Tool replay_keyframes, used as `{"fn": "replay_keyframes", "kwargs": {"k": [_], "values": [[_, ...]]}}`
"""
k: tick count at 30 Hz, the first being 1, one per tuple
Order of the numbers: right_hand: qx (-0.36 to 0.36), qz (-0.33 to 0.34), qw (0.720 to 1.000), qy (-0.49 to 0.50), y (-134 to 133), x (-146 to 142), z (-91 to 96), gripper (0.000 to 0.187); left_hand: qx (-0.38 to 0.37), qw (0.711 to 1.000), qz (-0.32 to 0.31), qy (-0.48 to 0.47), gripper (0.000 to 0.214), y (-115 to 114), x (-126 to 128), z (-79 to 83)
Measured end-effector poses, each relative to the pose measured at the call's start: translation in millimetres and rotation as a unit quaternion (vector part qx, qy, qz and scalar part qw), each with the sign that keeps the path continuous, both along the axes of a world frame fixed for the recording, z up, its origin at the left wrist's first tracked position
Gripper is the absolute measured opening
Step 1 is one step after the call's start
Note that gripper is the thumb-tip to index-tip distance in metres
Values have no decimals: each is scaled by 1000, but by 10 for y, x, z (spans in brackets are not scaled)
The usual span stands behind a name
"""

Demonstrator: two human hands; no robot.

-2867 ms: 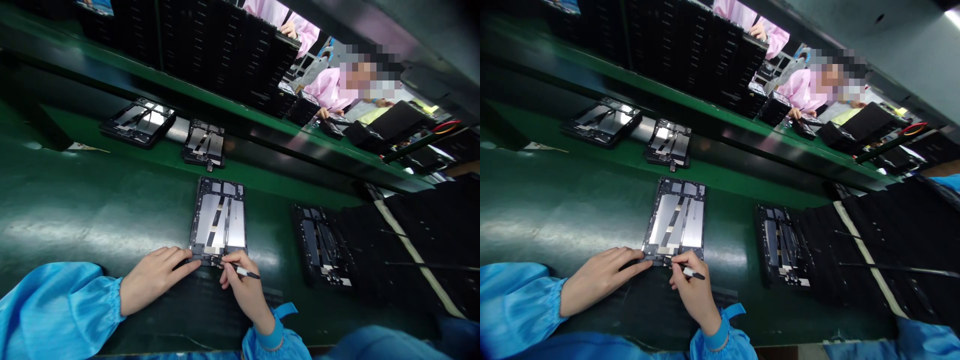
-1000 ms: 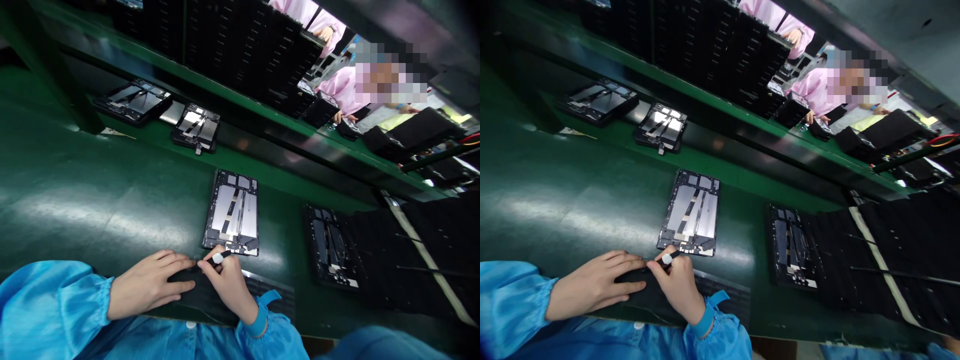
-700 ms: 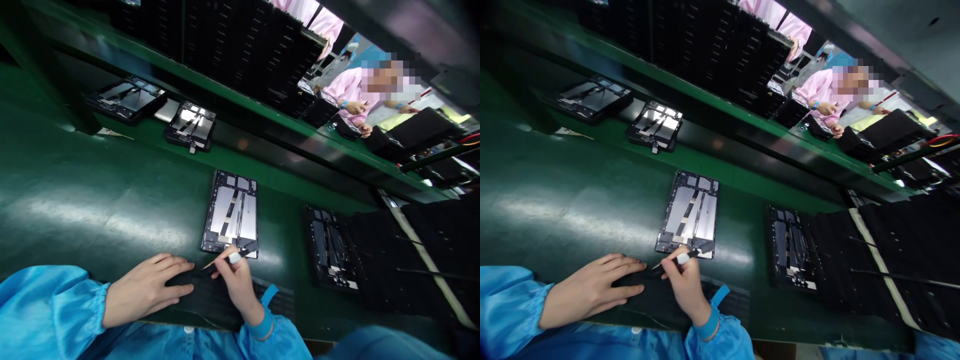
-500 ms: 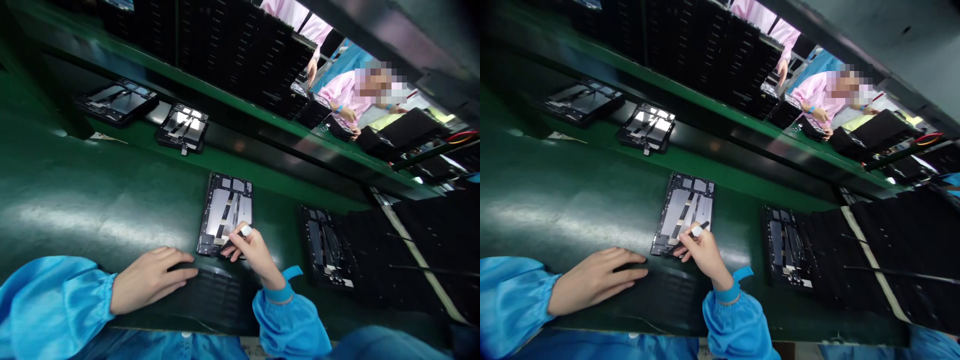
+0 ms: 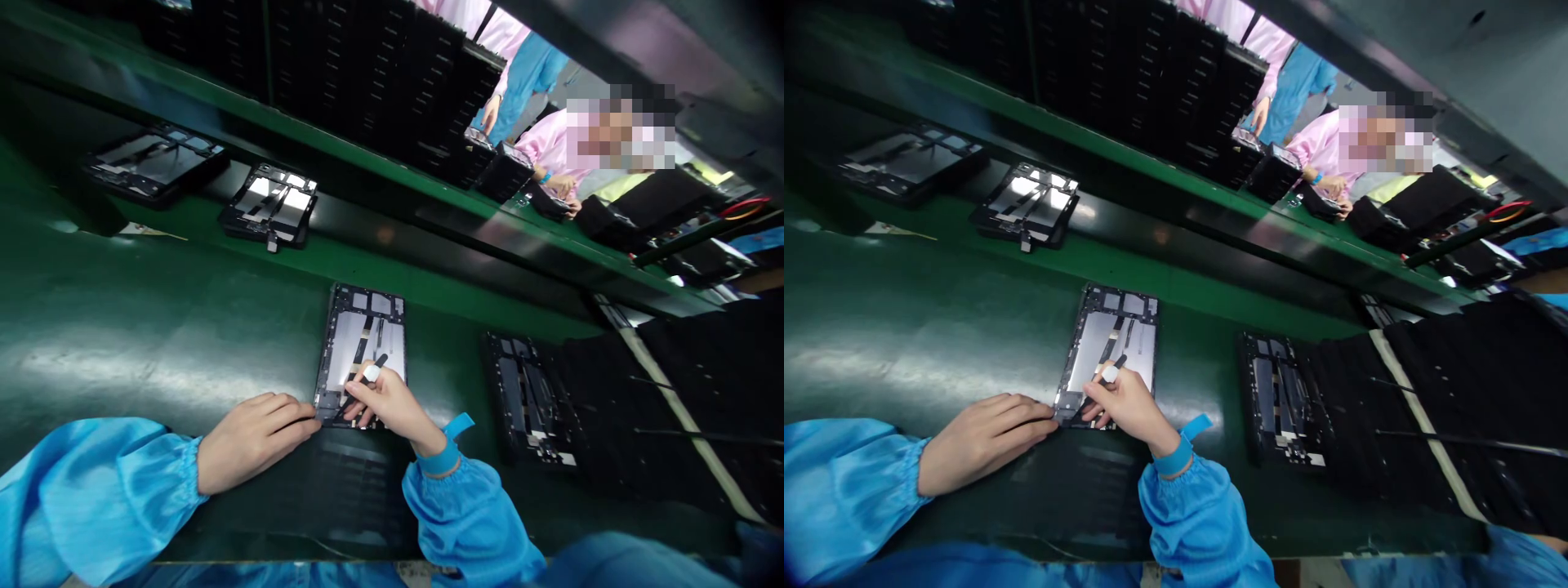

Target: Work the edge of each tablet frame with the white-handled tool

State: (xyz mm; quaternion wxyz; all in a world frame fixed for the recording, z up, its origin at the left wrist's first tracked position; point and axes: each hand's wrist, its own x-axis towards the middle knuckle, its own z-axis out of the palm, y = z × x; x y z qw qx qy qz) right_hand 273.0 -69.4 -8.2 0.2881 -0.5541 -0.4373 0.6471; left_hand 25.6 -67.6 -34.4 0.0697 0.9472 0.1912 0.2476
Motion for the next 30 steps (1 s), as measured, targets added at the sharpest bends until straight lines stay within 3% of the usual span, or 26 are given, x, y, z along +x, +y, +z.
{"fn": "replay_keyframes", "kwargs": {"k": [14, 22, 30], "values": [[7, -10, 1000, -17, -20, -25, 9, 49, 1, 1000, -4, -13, 27, 1, 2, 4], [13, -18, 1000, -11, -25, -31, 5, 46, 93, 993, -11, 73, 41, -39, -40, -5], [112, -102, 986, -75, -319, 176, 24, 32, 89, 993, 1, 79, 42, -13, -10, -54]]}}
